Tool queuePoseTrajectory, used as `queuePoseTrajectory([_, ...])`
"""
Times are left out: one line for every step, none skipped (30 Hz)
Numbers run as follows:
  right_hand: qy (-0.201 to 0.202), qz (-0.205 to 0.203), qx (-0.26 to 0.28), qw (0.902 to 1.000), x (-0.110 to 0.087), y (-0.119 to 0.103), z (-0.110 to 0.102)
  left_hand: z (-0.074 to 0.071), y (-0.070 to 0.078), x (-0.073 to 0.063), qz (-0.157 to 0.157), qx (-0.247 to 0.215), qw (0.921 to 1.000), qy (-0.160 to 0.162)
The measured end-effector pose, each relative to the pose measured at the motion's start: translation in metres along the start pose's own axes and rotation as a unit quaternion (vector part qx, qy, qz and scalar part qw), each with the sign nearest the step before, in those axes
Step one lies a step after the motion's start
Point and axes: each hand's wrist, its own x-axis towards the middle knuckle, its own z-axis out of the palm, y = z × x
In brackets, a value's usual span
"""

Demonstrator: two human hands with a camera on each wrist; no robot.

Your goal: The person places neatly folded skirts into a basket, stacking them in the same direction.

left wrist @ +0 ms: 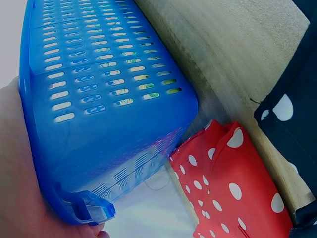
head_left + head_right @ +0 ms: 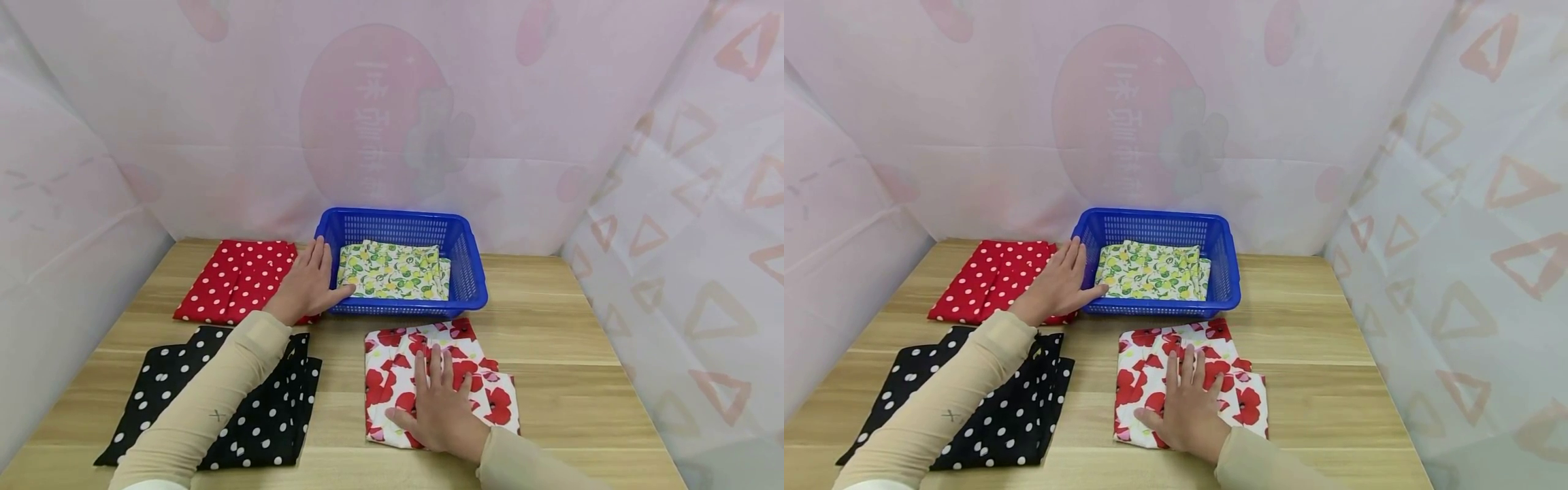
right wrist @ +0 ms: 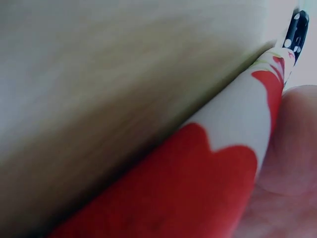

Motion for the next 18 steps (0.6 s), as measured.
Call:
queuePoseTrajectory([-0.001, 0.0, -0.001, 1.0, 0.0, -0.004, 0.0, 0.0, 0.0, 0.0, 0.0, 0.0, 1.0, 0.0])
queuePoseTrajectory([-0.001, 0.0, -0.001, 1.0, 0.0, -0.008, 0.0, 0.0, 0.0, 0.0, 0.0, 0.0, 1.0, 0.0])
queuePoseTrajectory([-0.002, 0.001, -0.002, 1.0, 0.001, -0.011, 0.0, 0.0, 0.0, 0.0, 0.0, 0.0, 1.0, 0.0])
queuePoseTrajectory([-0.003, 0.001, -0.003, 1.0, 0.001, -0.014, 0.0, 0.0, 0.0, 0.0, 0.0, 0.0, 1.0, 0.0])
queuePoseTrajectory([-0.003, 0.001, -0.004, 1.0, 0.001, -0.017, 0.0, 0.0, -0.001, 0.0, 0.0, 0.0, 1.0, 0.001])
queuePoseTrajectory([-0.003, 0.002, -0.005, 1.0, 0.001, -0.019, 0.0, 0.0, -0.001, 0.0, 0.0, 0.0, 1.0, 0.001])
queuePoseTrajectory([-0.003, 0.002, -0.006, 1.0, 0.002, -0.021, 0.0, 0.001, -0.001, 0.0, -0.001, 0.0, 1.0, 0.002])
queuePoseTrajectory([-0.003, 0.002, -0.008, 1.0, 0.002, -0.022, 0.0, 0.001, -0.001, 0.0, 0.0, 0.001, 1.0, 0.003])
queuePoseTrajectory([-0.002, 0.002, -0.011, 0.9999, 0.002, -0.023, 0.0, 0.001, -0.001, 0.001, 0.0, 0.001, 1.0, 0.004])
queuePoseTrajectory([-0.002, 0.001, -0.013, 0.9999, 0.002, -0.024, 0.0, 0.001, -0.001, 0.001, 0.0, 0.001, 1.0, 0.004])
queuePoseTrajectory([0.0, -0.001, -0.017, 0.9999, 0.003, -0.024, 0.0, 0.002, -0.002, 0.001, 0.001, 0.002, 1.0, 0.005])
queuePoseTrajectory([0.002, -0.004, -0.02, 0.9998, 0.003, -0.024, -0.001, 0.002, -0.002, 0.001, 0.002, 0.002, 1.0, 0.006])
queuePoseTrajectory([0.004, -0.008, -0.023, 0.9997, 0.002, -0.023, -0.002, 0.002, -0.002, 0.001, 0.003, 0.001, 1.0, 0.006])
queuePoseTrajectory([0.006, -0.014, -0.025, 0.9996, 0.002, -0.022, -0.004, 0.002, -0.002, 0.001, 0.005, 0.0, 1.0, 0.007])
queuePoseTrajectory([0.006, -0.02, -0.022, 0.9996, 0.002, -0.02, -0.007, 0.003, -0.003, 0.001, 0.005, -0.002, 1.0, 0.008])
queuePoseTrajectory([0.006, -0.025, -0.014, 0.9996, 0.002, -0.017, -0.01, 0.003, -0.003, 0.001, 0.006, -0.002, 0.9999, 0.009])
queuePoseTrajectory([0.005, -0.032, -0.004, 0.9995, 0.001, -0.013, -0.014, 0.003, -0.003, 0.001, 0.006, -0.002, 0.9999, 0.012])
queuePoseTrajectory([0.002, -0.037, 0.007, 0.9993, 0.001, -0.01, -0.018, 0.003, -0.002, 0.001, 0.007, -0.001, 0.9999, 0.015])
